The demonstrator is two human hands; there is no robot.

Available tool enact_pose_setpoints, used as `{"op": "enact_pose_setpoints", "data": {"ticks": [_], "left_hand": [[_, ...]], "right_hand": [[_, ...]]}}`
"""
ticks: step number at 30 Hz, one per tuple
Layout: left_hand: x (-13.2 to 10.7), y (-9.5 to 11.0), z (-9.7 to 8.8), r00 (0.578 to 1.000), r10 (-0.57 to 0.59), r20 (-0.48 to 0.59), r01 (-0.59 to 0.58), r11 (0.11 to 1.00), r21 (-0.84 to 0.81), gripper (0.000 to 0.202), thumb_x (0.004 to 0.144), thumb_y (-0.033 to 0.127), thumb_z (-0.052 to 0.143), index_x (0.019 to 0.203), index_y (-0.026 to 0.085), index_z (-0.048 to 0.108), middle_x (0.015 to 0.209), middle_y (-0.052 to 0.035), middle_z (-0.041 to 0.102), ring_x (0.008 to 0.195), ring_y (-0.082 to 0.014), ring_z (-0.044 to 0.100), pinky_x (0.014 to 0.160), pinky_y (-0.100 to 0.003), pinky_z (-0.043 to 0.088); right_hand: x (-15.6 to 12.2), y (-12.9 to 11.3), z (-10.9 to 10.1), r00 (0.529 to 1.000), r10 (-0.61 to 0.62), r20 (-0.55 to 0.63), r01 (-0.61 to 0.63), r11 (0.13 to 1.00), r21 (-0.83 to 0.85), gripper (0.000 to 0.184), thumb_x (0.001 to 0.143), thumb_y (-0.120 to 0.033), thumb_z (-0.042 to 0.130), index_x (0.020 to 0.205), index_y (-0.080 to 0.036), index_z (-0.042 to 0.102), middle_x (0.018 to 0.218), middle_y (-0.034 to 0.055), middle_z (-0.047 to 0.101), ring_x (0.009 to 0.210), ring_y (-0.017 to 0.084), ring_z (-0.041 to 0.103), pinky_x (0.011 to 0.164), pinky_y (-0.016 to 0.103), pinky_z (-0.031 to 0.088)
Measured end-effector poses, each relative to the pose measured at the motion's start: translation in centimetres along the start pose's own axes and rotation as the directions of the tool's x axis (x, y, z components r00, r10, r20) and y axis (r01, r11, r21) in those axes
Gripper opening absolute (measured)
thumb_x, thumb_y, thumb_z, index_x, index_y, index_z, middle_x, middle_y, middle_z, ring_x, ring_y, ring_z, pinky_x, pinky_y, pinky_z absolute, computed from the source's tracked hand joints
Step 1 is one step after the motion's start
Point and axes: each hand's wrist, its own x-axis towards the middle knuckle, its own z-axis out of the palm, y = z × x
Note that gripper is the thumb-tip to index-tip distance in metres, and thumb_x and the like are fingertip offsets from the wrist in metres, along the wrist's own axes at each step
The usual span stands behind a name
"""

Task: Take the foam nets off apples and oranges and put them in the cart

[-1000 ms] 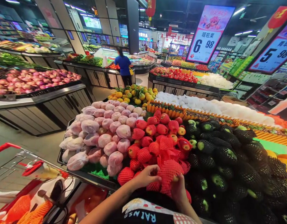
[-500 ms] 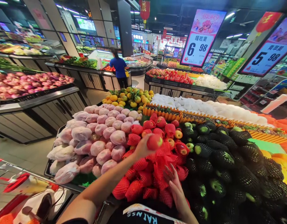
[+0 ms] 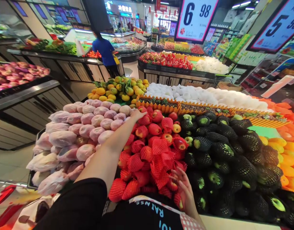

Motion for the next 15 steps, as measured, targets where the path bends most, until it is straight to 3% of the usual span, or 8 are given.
{"op": "enact_pose_setpoints", "data": {"ticks": [2,3,4,6,9,10,12,15], "left_hand": [[-1.1,1.9,0.3,0.985,-0.157,-0.071,0.156,0.988,-0.017,0.093,0.099,0.054,0.065,0.146,-0.017,0.028,0.152,-0.0424,0.038,0.139,-0.0430,0.042,0.114,-0.054,0.033],[-2.1,2.8,0.3,0.983,-0.148,-0.107,0.148,0.989,-0.014,0.093,0.098,0.051,0.067,0.152,-0.013,0.026,0.158,-0.0415,0.030,0.144,-0.0468,0.035,0.117,-0.056,0.030],[-3.4,3.7,0.4,0.990,-0.060,-0.131,0.060,0.998,-0.003,0.089,0.098,0.047,0.067,0.156,-0.008,0.028,0.162,-0.0382,0.027,0.148,-0.0475,0.031,0.119,-0.057,0.028],[-6.8,5.1,0.5,0.970,0.201,-0.133,-0.203,0.979,0.001,0.076,0.097,0.042,0.067,0.155,0.002,0.040,0.160,-0.0285,0.037,0.149,-0.0415,0.033,0.122,-0.054,0.028],[-13.2,5.6,1.0,0.838,0.540,-0.075,-0.545,0.832,-0.101,0.053,0.096,0.039,0.067,0.141,0.011,0.060,0.146,-0.0177,0.057,0.139,-0.0320,0.047,0.122,-0.048,0.035],[-15.3,5.5,1.2,0.797,0.602,-0.060,-0.603,0.783,-0.154,0.045,0.096,0.037,0.066,0.134,0.013,0.065,0.142,-0.0155,0.060,0.136,-0.0301,0.050,0.121,-0.047,0.037],[-19.2,4.8,1.6,0.752,0.657,-0.046,-0.646,0.721,-0.253,0.030,0.097,0.031,0.065,0.121,0.015,0.070,0.134,-0.0129,0.066,0.128,-0.0282,0.056,0.117,-0.046,0.042],[-23.7,3.5,1.6,0.774,0.632,-0.046,-0.600,0.708,-0.373,0.016,0.098,0.027,0.061,0.102,0.016,0.072,0.116,-0.0103,0.071,0.112,-0.0253,0.062,0.105,-0.044,0.049]], "right_hand": [[0.4,-0.6,-0.1,0.996,-0.074,-0.041,0.068,0.989,-0.134,0.049,0.086,-0.051,0.078,0.127,-0.026,0.067,0.128,0.0129,0.071,0.106,0.028,0.072,0.100,0.044,0.052],[0.7,-1.0,0.0,0.992,-0.122,-0.044,0.109,0.968,-0.226,0.043,0.088,-0.049,0.077,0.123,-0.024,0.070,0.123,0.0124,0.073,0.105,0.028,0.072,0.099,0.043,0.052],[1.0,-1.4,0.1,0.984,-0.176,-0.026,0.158,0.932,-0.328,0.036,0.090,-0.046,0.075,0.119,-0.024,0.072,0.120,0.0119,0.074,0.105,0.027,0.071,0.098,0.042,0.053],[2.0,-2.1,0.6,0.953,-0.288,0.096,0.295,0.810,-0.507,0.026,0.094,-0.039,0.069,0.114,-0.023,0.076,0.118,0.0114,0.074,0.110,0.027,0.070,0.101,0.042,0.052],[4.2,-2.3,1.8,0.871,-0.348,0.347,0.492,0.612,-0.619,0.027,0.095,-0.027,0.058,0.114,-0.023,0.077,0.125,0.0115,0.072,0.119,0.026,0.067,0.108,0.045,0.050],[5.1,-2.1,2.2,0.871,-0.331,0.362,0.490,0.575,-0.655,0.030,0.093,-0.023,0.055,0.113,-0.021,0.077,0.125,0.0121,0.072,0.119,0.026,0.066,0.109,0.045,0.049],[7.0,-1.4,2.9,0.931,-0.256,0.261,0.362,0.537,-0.762,0.025,0.083,-0.016,0.054,0.095,-0.018,0.076,0.110,0.0133,0.075,0.106,0.026,0.068,0.104,0.042,0.051],[9.4,-0.8,3.3,0.977,-0.196,0.088,0.182,0.538,-0.823,0.009,0.075,-0.016,0.057,0.069,-0.020,0.062,0.080,0.0106,0.070,0.080,0.022,0.061,0.087,0.036,0.051]]}}
